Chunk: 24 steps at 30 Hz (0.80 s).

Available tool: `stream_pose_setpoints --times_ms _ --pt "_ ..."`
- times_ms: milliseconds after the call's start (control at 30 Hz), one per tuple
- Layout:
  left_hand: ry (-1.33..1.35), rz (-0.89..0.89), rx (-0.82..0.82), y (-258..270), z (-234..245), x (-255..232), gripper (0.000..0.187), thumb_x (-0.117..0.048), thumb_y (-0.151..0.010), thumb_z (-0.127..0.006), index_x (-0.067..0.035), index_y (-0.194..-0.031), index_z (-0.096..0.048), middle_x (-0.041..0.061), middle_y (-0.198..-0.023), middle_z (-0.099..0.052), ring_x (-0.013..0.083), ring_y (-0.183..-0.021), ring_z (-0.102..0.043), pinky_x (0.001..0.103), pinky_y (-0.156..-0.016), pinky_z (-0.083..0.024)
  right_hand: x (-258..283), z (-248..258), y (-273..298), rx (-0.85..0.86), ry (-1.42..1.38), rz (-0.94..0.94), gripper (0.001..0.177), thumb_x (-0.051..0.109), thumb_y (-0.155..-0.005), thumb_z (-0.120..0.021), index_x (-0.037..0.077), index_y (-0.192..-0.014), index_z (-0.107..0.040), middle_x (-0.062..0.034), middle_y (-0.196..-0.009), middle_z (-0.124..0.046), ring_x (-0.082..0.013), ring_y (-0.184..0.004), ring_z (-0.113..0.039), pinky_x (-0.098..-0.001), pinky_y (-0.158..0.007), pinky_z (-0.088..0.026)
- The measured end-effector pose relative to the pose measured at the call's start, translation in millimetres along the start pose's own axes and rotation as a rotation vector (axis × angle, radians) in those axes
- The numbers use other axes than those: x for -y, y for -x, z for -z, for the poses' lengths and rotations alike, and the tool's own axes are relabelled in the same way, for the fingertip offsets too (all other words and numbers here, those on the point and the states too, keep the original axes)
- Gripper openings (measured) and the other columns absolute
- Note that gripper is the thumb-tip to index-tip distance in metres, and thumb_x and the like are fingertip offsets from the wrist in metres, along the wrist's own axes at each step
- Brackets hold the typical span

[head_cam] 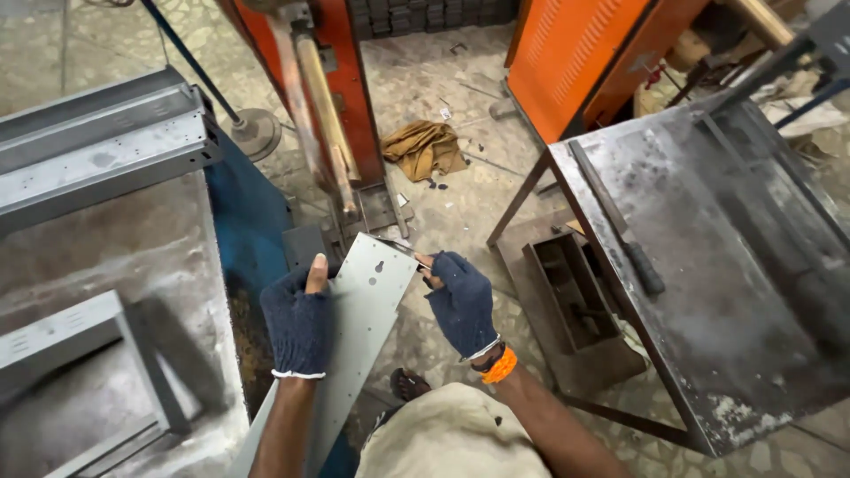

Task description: The person holds a painted sheet-metal panel against a metal frame under a spot-welding machine and welds the panel to the frame, producing sparks. They reposition the assembly, weld additional points, and handle several panels and the frame between welds.

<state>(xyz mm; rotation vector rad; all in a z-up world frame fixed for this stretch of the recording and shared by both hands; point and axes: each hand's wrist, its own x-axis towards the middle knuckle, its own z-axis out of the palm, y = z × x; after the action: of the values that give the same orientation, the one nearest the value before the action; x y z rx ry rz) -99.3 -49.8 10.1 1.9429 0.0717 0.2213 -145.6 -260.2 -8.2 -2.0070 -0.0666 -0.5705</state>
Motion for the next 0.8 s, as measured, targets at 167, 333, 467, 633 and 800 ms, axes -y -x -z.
stream_pose_setpoints --times_ms 167,333,467,633,800 --pt "-0.054 -0.011 0.051 19.6 -11.9 -10.0 0.055 -0.036 -0.102 -0.064 0.003 -0.068 -0.045 0.001 -0.062 -0.029 0.0102 -0.060 -0.030 0.037 -0.053 -0.024 -46.1 13.5 28.0 -0.132 0.123 0.045 0.021 0.002 -0.087 -0.065 0.003 -0.106 -0.072 -0.0146 -0.089 -0.068 -0.0289 -0.079 -0.069 -0.0353 -0.067 -0.053" --pt "-0.103 -0.068 0.130 39.3 -29.8 -13.7 0.046 -0.036 -0.101 -0.063 0.006 -0.083 -0.069 0.009 -0.056 -0.044 0.0119 -0.056 -0.043 0.038 -0.054 -0.035 -33.6 56.3 23.9 -0.251 0.157 -0.209 0.014 0.011 -0.093 -0.074 -0.001 -0.088 -0.069 -0.0162 -0.072 -0.062 -0.0275 -0.062 -0.062 -0.0363 -0.060 -0.047" --pt "-0.004 -0.320 0.210 56.3 -55.2 -26.5 0.046 -0.035 -0.103 -0.067 0.002 -0.129 -0.066 0.016 -0.103 -0.074 0.0178 -0.089 -0.073 0.037 -0.079 -0.055 -8.6 91.9 12.9 -0.238 0.044 -0.125 0.015 0.016 -0.089 -0.076 0.001 -0.090 -0.073 -0.0137 -0.070 -0.065 -0.0265 -0.063 -0.066 -0.0353 -0.059 -0.049" --pt "-0.283 0.082 0.451 91.1 -75.5 -68.6 0.077 -0.042 -0.080 -0.078 -0.018 -0.149 -0.052 0.019 -0.077 -0.075 0.0258 -0.072 -0.076 0.040 -0.069 -0.057 -1.1 118.9 23.1 -0.060 0.140 0.163 0.015 0.015 -0.089 -0.075 0.002 -0.095 -0.071 -0.0148 -0.088 -0.068 -0.0321 -0.081 -0.068 -0.0365 -0.070 -0.051" --pt "-0.243 -0.379 0.555 114.3 -104.1 -40.1 0.026 -0.035 -0.096 -0.067 -0.012 -0.106 -0.076 0.018 -0.086 -0.072 0.0363 -0.080 -0.071 0.044 -0.069 -0.053 -8.2 153.8 57.2 0.175 0.051 0.048 0.017 0.012 -0.089 -0.077 -0.002 -0.096 -0.071 -0.0168 -0.084 -0.066 -0.0286 -0.075 -0.066 -0.0353 -0.067 -0.050"
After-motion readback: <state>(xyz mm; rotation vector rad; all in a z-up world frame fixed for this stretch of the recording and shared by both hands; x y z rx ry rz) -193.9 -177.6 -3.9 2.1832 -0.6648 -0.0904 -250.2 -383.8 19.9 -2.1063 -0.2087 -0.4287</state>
